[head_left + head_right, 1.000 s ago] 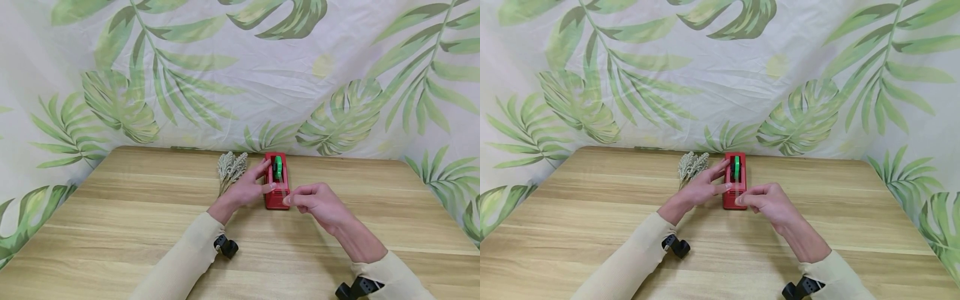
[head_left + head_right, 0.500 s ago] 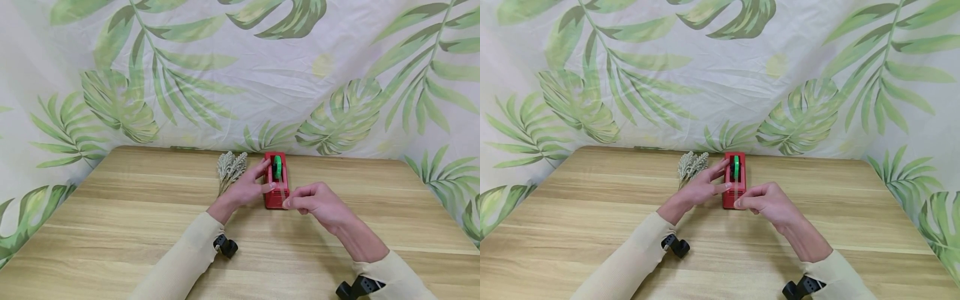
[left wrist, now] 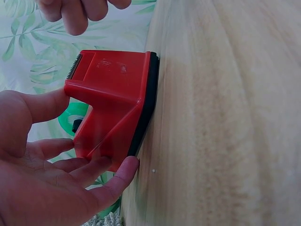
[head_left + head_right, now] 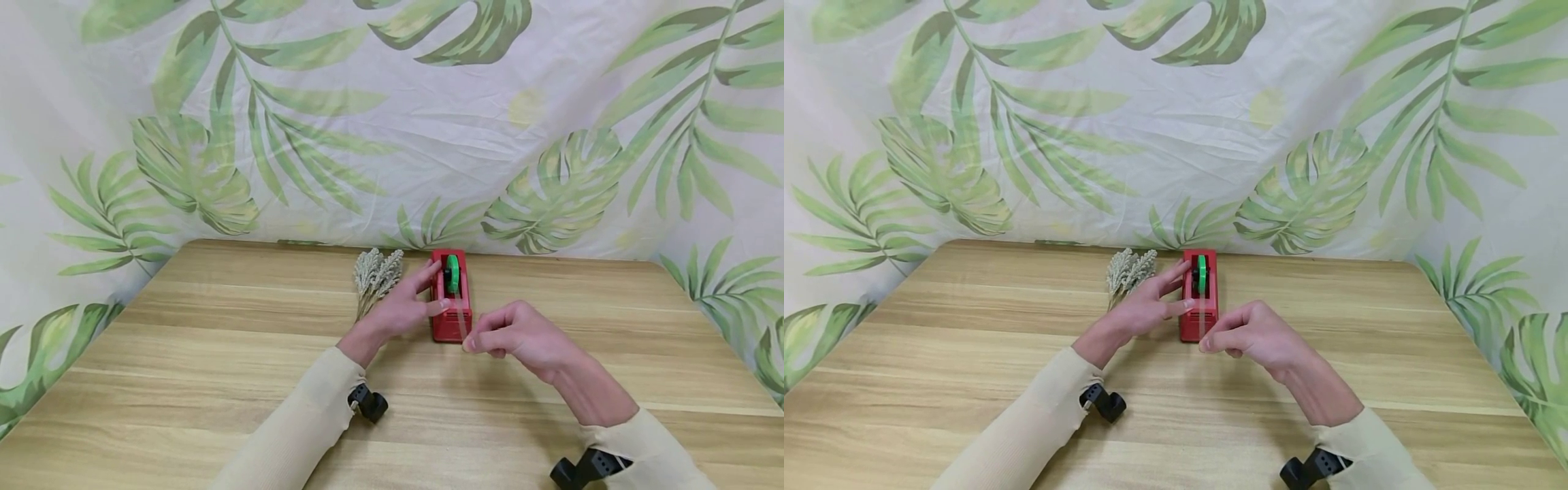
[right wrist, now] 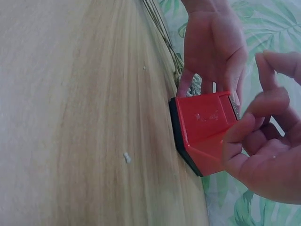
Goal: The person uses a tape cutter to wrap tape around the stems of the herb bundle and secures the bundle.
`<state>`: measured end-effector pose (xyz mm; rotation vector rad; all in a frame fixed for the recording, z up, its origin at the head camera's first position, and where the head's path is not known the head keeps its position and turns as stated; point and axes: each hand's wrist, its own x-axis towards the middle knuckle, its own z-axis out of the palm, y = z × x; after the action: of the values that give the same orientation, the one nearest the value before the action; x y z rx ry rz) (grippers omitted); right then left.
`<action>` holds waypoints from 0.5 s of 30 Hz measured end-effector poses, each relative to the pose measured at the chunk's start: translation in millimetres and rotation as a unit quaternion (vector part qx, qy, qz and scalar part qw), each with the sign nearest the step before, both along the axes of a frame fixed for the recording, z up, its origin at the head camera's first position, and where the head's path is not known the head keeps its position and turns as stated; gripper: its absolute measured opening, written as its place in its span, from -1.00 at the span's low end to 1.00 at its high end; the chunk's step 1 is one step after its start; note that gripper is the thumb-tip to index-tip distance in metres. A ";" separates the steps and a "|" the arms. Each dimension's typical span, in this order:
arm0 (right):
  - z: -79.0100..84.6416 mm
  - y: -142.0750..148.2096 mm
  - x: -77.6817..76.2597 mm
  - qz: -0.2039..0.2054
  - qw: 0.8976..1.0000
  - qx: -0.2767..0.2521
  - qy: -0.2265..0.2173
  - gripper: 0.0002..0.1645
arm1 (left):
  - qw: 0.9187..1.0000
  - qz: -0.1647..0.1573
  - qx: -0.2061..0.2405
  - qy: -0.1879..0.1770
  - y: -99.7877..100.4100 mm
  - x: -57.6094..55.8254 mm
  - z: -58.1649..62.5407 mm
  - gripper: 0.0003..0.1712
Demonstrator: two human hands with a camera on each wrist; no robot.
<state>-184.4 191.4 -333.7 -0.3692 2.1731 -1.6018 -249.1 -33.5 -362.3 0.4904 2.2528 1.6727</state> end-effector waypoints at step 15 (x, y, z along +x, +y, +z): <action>2.4 5.0 0.5 0.037 0.999 0.006 -0.017 -0.89 | 1.000 0.001 -0.008 -0.004 -0.2 0.3 0.4 -0.05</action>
<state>-183.9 196.4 -331.3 -0.4109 2.1171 -1.5432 -248.8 -33.7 -361.9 0.4782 2.2600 1.6533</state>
